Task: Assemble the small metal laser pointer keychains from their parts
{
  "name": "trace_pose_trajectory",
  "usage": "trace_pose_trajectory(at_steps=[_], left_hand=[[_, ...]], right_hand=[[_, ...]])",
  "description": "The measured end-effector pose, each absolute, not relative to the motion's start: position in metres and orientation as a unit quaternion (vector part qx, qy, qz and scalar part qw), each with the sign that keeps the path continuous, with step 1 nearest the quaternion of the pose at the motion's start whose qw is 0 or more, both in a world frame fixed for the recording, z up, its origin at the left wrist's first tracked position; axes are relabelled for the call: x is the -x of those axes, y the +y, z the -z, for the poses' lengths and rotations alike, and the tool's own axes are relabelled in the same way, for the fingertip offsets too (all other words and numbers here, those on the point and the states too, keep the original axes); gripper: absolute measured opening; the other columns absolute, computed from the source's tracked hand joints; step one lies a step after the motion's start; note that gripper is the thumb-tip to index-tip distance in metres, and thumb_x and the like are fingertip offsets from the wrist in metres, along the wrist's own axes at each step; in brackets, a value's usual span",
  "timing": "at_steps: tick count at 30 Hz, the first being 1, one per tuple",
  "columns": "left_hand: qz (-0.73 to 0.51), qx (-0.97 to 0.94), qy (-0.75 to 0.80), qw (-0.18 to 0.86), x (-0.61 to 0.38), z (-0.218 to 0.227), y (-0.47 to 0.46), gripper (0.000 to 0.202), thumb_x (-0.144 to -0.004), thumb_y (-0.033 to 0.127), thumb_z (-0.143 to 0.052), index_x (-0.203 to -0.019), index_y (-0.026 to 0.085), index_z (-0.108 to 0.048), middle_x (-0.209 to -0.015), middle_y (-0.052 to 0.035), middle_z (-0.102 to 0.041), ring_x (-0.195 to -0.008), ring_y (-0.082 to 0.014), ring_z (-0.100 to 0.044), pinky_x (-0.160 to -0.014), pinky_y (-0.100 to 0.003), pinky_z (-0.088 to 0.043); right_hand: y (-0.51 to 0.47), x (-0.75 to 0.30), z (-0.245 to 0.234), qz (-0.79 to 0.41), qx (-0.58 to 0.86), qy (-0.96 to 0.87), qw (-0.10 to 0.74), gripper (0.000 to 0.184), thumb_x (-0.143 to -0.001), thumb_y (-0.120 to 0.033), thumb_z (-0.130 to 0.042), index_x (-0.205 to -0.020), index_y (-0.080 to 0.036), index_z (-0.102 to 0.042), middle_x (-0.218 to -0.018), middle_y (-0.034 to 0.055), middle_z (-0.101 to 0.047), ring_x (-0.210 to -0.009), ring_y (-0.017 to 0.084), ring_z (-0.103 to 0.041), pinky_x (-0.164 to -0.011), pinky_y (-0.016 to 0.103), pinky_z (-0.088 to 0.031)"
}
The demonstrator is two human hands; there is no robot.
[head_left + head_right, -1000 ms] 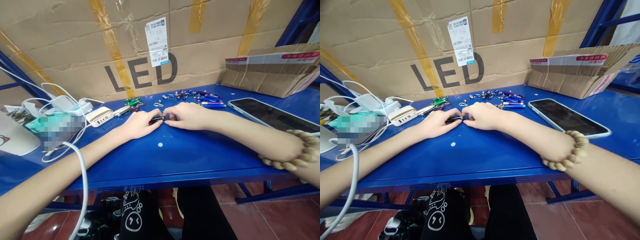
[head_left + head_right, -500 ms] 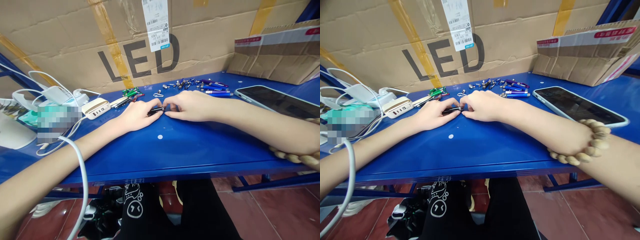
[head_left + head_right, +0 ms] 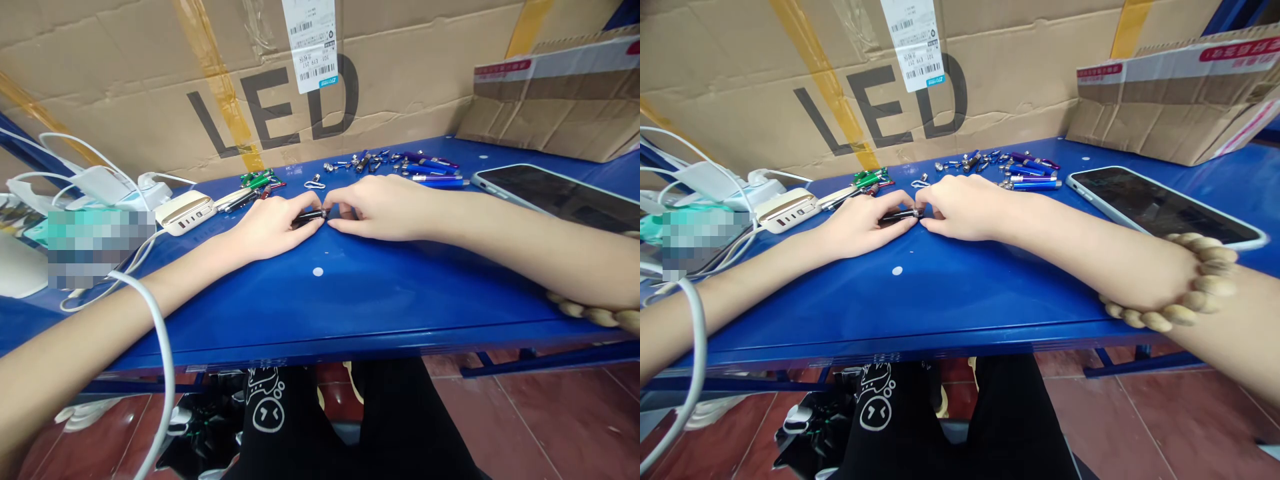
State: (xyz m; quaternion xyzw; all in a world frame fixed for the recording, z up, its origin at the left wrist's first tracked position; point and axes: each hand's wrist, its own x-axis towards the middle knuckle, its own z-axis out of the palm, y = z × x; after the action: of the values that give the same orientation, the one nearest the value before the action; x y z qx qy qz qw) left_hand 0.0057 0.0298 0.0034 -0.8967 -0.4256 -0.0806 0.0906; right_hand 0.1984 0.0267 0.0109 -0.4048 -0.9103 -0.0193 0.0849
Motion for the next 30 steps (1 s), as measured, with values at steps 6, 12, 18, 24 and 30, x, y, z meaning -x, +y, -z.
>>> trace_pose_trajectory(at_steps=[6,12,18,24,30], left_hand=[[0.082,0.897,-0.425,0.091,-0.0059,-0.0034,0.0296,0.037,-0.085,0.045,-0.034,-0.107,0.021,-0.053,-0.064,0.0016,-0.06,-0.059,-0.015,-0.057,-0.064,-0.026,-0.043],[0.082,0.896,-0.427,0.091,-0.0063,-0.0035,0.0292,0.037,-0.086,0.045,-0.034,-0.107,0.022,-0.053,-0.065,0.0014,-0.06,-0.06,-0.0155,-0.057,-0.065,-0.027,-0.043],[0.084,0.896,-0.428,0.083,-0.0061,-0.0035,0.0291,0.037,-0.085,0.045,-0.034,-0.107,0.022,-0.053,-0.061,0.0018,-0.059,-0.059,-0.0155,-0.057,-0.066,-0.028,-0.043],[0.085,0.896,-0.427,0.088,-0.0064,-0.0035,0.029,0.037,-0.086,0.044,-0.034,-0.108,0.021,-0.053,-0.063,0.0022,-0.059,-0.058,-0.0146,-0.057,-0.065,-0.026,-0.043],[0.086,0.901,-0.416,0.092,-0.0058,-0.0032,0.0303,0.038,-0.085,0.045,-0.034,-0.107,0.021,-0.053,-0.065,0.0016,-0.06,-0.059,-0.0145,-0.057,-0.062,-0.024,-0.042]], right_hand=[[0.0254,-0.1983,-0.011,0.015,0.406,-0.909,0.09,0.029,-0.081,-0.034,-0.045,-0.102,-0.019,-0.057,-0.082,0.003,-0.062,-0.071,0.013,-0.054,-0.06,0.023,-0.032],[0.0251,-0.198,-0.0112,0.016,0.411,-0.908,0.084,0.03,-0.082,-0.034,-0.045,-0.104,-0.019,-0.057,-0.083,0.0029,-0.062,-0.075,0.014,-0.055,-0.061,0.024,-0.033],[0.0263,-0.1986,-0.0106,0.003,0.404,-0.91,0.095,0.029,-0.082,-0.035,-0.046,-0.104,-0.02,-0.057,-0.082,0.0029,-0.062,-0.075,0.015,-0.055,-0.064,0.025,-0.034],[0.0273,-0.1986,-0.0097,0.015,0.402,-0.911,0.094,0.029,-0.082,-0.035,-0.046,-0.104,-0.02,-0.057,-0.083,0.0029,-0.062,-0.073,0.014,-0.055,-0.065,0.025,-0.035],[0.0275,-0.1992,-0.0098,0.036,0.395,-0.914,0.087,0.031,-0.081,-0.034,-0.044,-0.104,-0.018,-0.058,-0.084,0.003,-0.062,-0.07,0.012,-0.055,-0.062,0.024,-0.034]])
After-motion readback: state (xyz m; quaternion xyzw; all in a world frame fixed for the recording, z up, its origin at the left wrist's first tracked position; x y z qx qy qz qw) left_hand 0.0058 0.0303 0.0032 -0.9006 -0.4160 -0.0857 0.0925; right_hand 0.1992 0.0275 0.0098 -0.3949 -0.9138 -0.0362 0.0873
